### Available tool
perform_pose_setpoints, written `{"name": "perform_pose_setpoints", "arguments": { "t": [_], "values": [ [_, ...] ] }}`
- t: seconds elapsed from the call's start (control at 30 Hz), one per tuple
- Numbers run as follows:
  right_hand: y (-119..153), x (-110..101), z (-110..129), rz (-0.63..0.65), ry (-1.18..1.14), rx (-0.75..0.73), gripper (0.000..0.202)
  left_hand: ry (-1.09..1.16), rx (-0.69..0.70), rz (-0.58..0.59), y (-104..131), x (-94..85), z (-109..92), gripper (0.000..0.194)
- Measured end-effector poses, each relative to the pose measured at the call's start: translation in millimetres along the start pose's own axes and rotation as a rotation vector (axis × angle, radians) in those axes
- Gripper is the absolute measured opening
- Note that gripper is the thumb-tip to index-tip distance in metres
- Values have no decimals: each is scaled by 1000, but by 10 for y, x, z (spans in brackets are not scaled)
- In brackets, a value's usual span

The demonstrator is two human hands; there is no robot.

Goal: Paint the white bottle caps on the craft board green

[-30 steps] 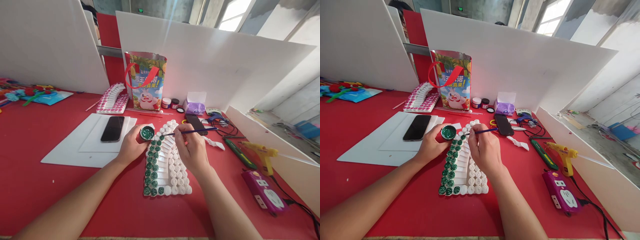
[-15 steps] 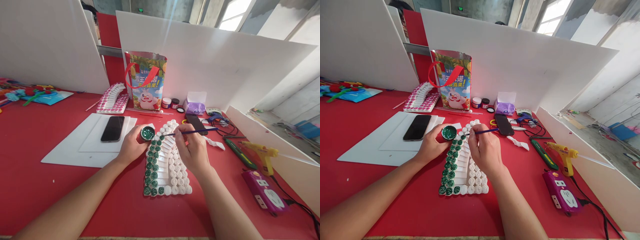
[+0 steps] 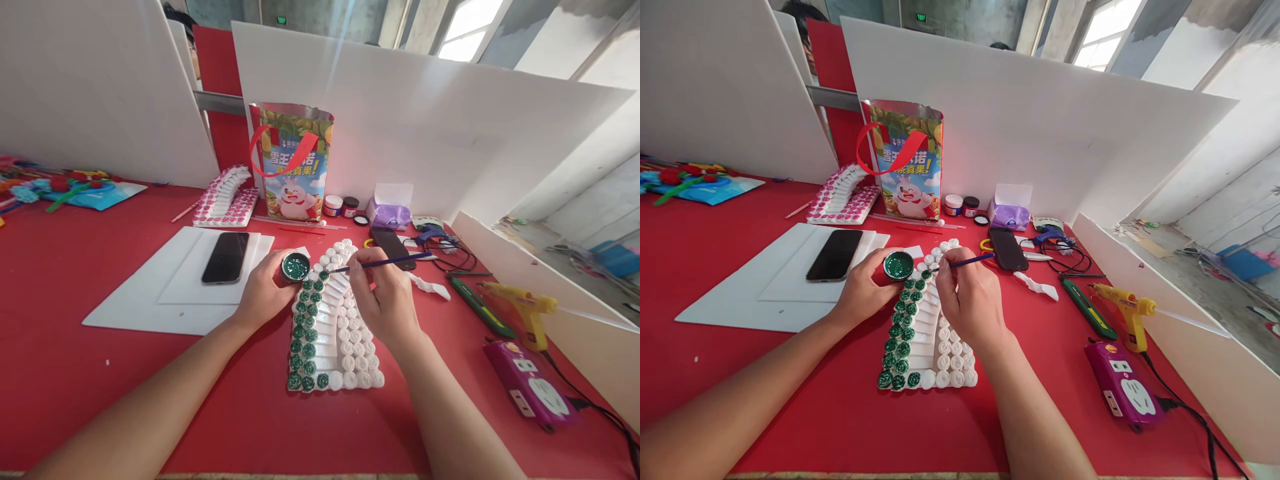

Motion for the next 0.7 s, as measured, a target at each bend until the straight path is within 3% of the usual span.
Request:
{"name": "perform_pose_setpoints", "arguments": {
  "t": [0.5,0.7],
  "values": [
    [0,-3,-22,-19,5,22,10,2,-10,-2,-5,2,-6,40],
    [16,-38,6,-60,-157,49,8,17,11,-8,-5,2,-5,40]
  ]
}}
Point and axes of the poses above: each hand's wrist, its own y-axis away from the middle knuckle, its own x-axis out of the palm, z = x × y, the point moved 7 cm from there along -y, towards the middle knuckle, and after that the axes turned 6 degrees about x, right-handed, at the moved point
